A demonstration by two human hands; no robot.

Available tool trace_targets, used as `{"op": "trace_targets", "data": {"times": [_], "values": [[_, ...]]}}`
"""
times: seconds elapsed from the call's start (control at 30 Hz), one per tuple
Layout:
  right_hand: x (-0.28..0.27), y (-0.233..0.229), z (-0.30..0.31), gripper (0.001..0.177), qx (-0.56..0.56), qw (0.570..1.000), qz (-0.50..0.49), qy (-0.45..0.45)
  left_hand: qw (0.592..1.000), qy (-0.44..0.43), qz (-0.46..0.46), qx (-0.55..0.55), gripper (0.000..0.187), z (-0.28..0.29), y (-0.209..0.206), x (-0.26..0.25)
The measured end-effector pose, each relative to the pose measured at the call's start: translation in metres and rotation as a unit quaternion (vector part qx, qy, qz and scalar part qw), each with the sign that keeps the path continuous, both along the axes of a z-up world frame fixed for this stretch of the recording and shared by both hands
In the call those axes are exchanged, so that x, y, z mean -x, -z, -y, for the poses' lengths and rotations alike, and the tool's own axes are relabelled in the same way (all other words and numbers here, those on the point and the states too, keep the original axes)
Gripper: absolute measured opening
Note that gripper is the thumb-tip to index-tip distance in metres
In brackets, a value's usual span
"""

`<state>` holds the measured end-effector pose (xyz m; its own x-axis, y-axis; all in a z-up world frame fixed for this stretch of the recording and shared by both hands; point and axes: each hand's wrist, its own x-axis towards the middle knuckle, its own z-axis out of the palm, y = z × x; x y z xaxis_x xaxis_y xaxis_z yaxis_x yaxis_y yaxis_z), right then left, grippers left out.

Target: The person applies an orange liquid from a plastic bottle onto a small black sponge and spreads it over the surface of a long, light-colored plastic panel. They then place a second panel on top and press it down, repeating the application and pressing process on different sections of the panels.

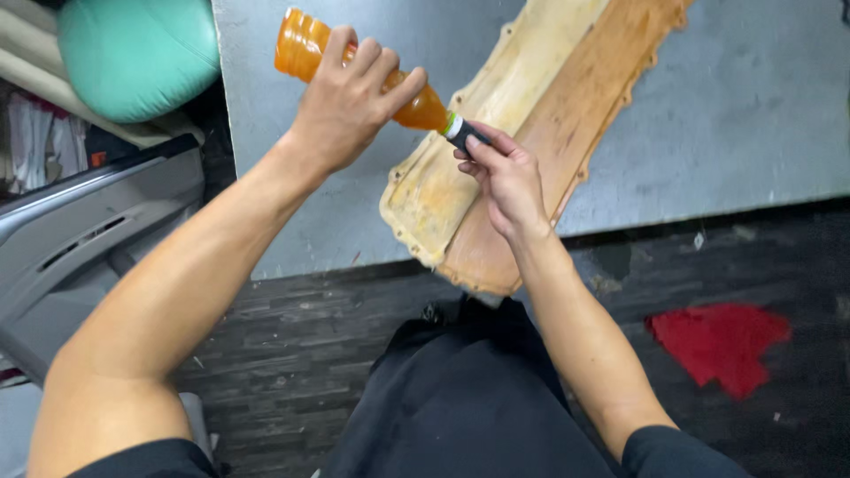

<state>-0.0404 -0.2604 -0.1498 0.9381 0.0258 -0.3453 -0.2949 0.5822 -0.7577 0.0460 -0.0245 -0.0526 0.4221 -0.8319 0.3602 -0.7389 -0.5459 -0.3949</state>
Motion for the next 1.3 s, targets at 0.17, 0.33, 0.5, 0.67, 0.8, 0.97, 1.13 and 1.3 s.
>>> {"op": "trace_targets", "data": {"times": [0.17, 0.33, 0.5, 0.67, 0.8, 0.97, 1.13, 1.3], "values": [[-0.030, -0.001, 0.007, 0.030, 0.083, 0.996, 0.009, -0.042, 0.997, -0.078, -0.026, 0.000, 0.035, 0.000, 0.028, -0.009], [-0.030, -0.005, 0.019, 0.030, 0.058, 0.984, 0.041, -0.163, 0.953, -0.221, -0.120, 0.171, 0.051, -0.011, 0.082, 0.008], [-0.024, -0.001, 0.073, 0.035, 0.076, 0.989, -0.015, -0.125, 0.687, -0.286, -0.220, 0.631, 0.062, -0.040, 0.146, 0.028], [-0.002, 0.011, 0.114, 0.038, 0.070, 0.995, -0.032, -0.061, 0.601, -0.325, -0.206, 0.700, 0.086, -0.060, 0.176, 0.060], [0.013, 0.028, 0.124, 0.030, 0.073, 0.996, -0.049, -0.036, 0.561, -0.387, -0.282, 0.675, 0.086, -0.054, 0.186, 0.064], [0.041, 0.031, 0.131, 0.024, 0.131, 0.989, -0.067, -0.029, 0.619, -0.375, -0.197, 0.662, 0.074, -0.030, 0.164, 0.108], [0.085, 0.035, 0.132, 0.024, 0.297, 0.953, -0.052, -0.045, 0.433, -0.408, -0.453, 0.664, 0.015, 0.032, 0.128, 0.233], [0.148, 0.035, 0.119, 0.020, 0.414, 0.904, -0.089, -0.048, 0.102, -0.354, -0.792, 0.486, 0.045, 0.053, 0.163, 0.261]]}}
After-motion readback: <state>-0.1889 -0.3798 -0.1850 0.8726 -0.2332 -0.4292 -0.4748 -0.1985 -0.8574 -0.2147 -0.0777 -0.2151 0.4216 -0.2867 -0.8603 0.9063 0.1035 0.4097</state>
